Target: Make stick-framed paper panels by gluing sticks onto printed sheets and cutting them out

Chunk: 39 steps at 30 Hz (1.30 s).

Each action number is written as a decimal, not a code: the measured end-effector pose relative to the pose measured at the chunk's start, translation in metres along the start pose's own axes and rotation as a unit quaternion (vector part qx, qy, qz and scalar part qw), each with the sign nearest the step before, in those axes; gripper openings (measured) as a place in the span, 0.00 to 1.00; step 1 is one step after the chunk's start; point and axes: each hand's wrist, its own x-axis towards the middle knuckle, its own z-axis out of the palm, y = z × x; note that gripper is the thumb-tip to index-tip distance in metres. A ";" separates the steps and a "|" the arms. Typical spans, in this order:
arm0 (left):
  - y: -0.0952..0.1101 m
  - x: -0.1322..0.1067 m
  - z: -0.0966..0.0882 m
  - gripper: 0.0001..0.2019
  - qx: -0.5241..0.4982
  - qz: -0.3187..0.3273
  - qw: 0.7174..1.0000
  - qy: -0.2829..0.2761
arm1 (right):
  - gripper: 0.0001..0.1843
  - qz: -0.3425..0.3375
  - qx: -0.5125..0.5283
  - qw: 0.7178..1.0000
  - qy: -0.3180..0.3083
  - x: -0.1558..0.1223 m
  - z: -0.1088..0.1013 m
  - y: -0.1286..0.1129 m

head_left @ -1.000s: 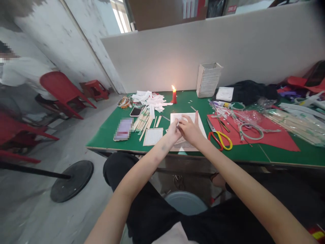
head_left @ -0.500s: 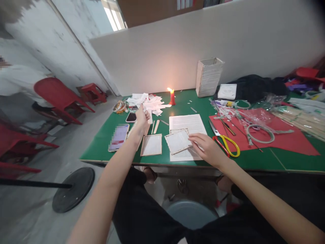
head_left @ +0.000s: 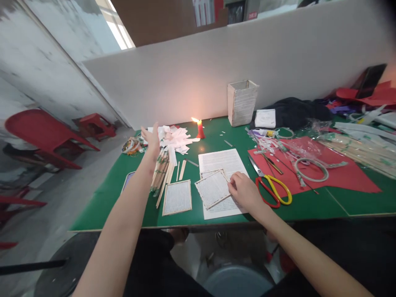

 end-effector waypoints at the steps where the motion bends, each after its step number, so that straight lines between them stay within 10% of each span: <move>1: -0.002 -0.006 -0.002 0.26 0.007 0.009 1.000 0.024 | 0.08 0.011 0.035 0.999 0.000 0.001 -0.002 0.002; 3: -0.004 -0.029 -0.004 0.26 0.022 0.037 0.999 0.017 | 0.07 0.043 0.118 0.992 0.005 0.003 -0.008 0.007; 6: -0.009 -0.086 -0.005 0.14 0.103 0.097 0.961 -0.237 | 0.08 0.091 0.220 0.971 0.026 0.005 -0.020 0.017; 10: -0.018 -0.157 0.002 0.09 0.154 0.122 0.890 -0.411 | 0.10 0.084 0.310 0.945 0.069 0.008 -0.039 0.030; 28: -0.023 -0.170 0.020 0.09 0.120 -0.039 0.901 -0.415 | 0.13 0.063 0.348 0.915 0.194 0.012 -0.064 0.039; 39: -0.018 -0.169 0.020 0.09 0.119 -0.046 0.897 -0.424 | 0.19 0.118 0.419 0.896 0.090 -0.001 -0.040 0.028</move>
